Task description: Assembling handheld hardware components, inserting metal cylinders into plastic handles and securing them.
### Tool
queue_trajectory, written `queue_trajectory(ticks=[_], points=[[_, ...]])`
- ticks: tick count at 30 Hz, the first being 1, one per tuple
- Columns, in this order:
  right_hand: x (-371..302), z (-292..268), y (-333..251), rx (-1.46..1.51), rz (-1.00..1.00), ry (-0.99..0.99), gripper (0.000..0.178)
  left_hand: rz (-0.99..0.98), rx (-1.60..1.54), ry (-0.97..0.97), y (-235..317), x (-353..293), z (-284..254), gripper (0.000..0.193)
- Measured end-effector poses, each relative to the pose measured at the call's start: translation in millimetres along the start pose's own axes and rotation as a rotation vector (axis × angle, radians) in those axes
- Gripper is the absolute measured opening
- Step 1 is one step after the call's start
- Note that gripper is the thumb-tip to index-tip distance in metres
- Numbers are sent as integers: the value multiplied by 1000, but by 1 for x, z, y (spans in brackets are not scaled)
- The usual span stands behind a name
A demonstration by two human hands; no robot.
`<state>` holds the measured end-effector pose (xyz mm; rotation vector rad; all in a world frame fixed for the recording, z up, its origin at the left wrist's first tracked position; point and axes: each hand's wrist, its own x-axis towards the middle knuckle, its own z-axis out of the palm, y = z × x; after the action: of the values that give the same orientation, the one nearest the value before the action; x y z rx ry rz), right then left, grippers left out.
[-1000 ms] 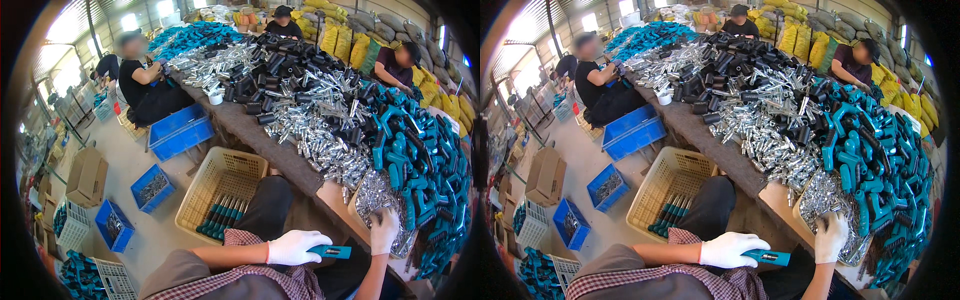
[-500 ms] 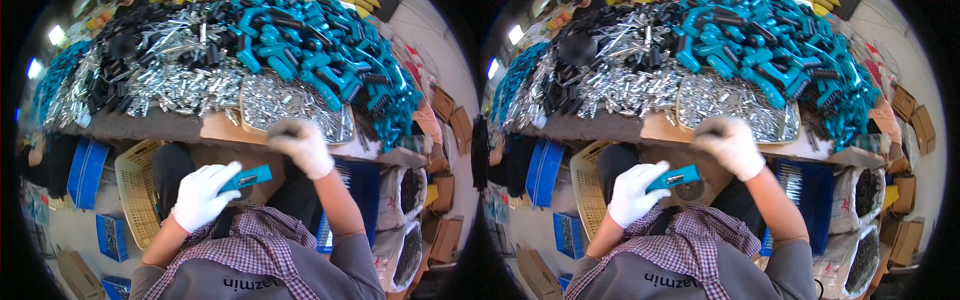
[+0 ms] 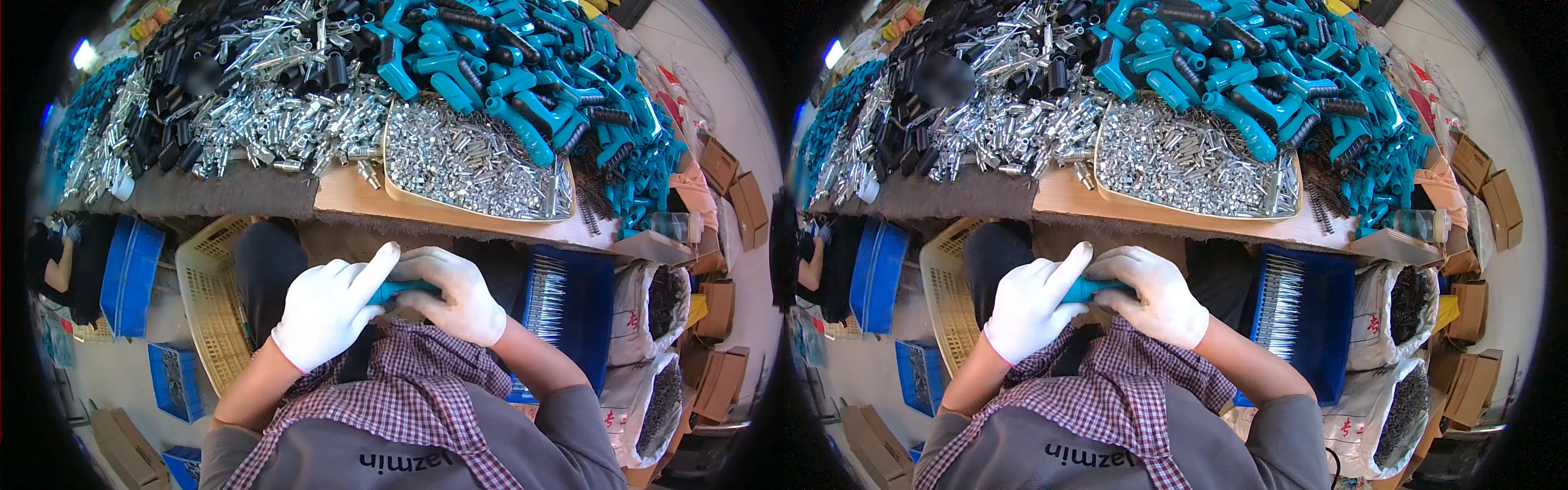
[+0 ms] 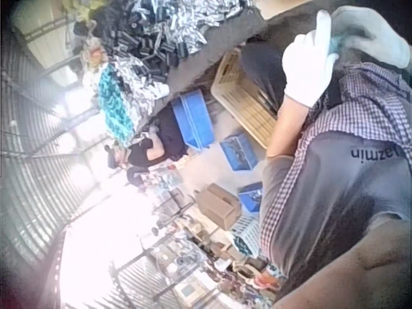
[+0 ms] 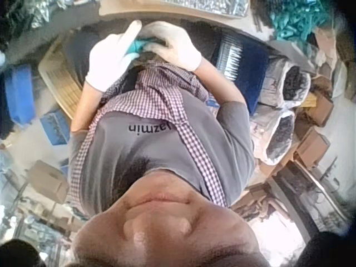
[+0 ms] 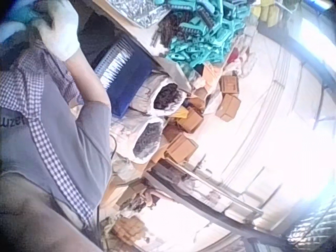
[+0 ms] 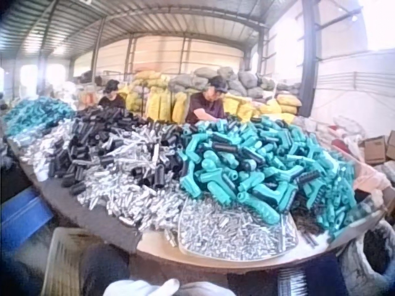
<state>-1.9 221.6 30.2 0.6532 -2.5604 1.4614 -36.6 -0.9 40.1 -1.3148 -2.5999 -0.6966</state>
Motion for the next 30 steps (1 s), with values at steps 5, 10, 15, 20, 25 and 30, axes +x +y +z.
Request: queue_trajectory(ticks=[5, 10, 15, 20, 25, 30], points=[[0, 6, 2, -90, -64, -25, 41, 1, 17, -23, -2, 0, -4, 85], [0, 10, 3, -286, -50, -72, 44, -184, -125, -93, 1, -5, 1, 87], [5, 9, 18, -463, -493, 80, 39, -345, -335, -63, 13, -9, 4, 78], [27, -31, 28, -210, -135, 41, 13, -223, -415, 60, 5, -16, 20, 51], [73, -48, 44, -755, -49, 396, 9, -195, -329, 60, 5, -19, 17, 46], [86, -50, 67, -785, -53, 429, 5, -231, -365, 78, -3, -8, 17, 46]])
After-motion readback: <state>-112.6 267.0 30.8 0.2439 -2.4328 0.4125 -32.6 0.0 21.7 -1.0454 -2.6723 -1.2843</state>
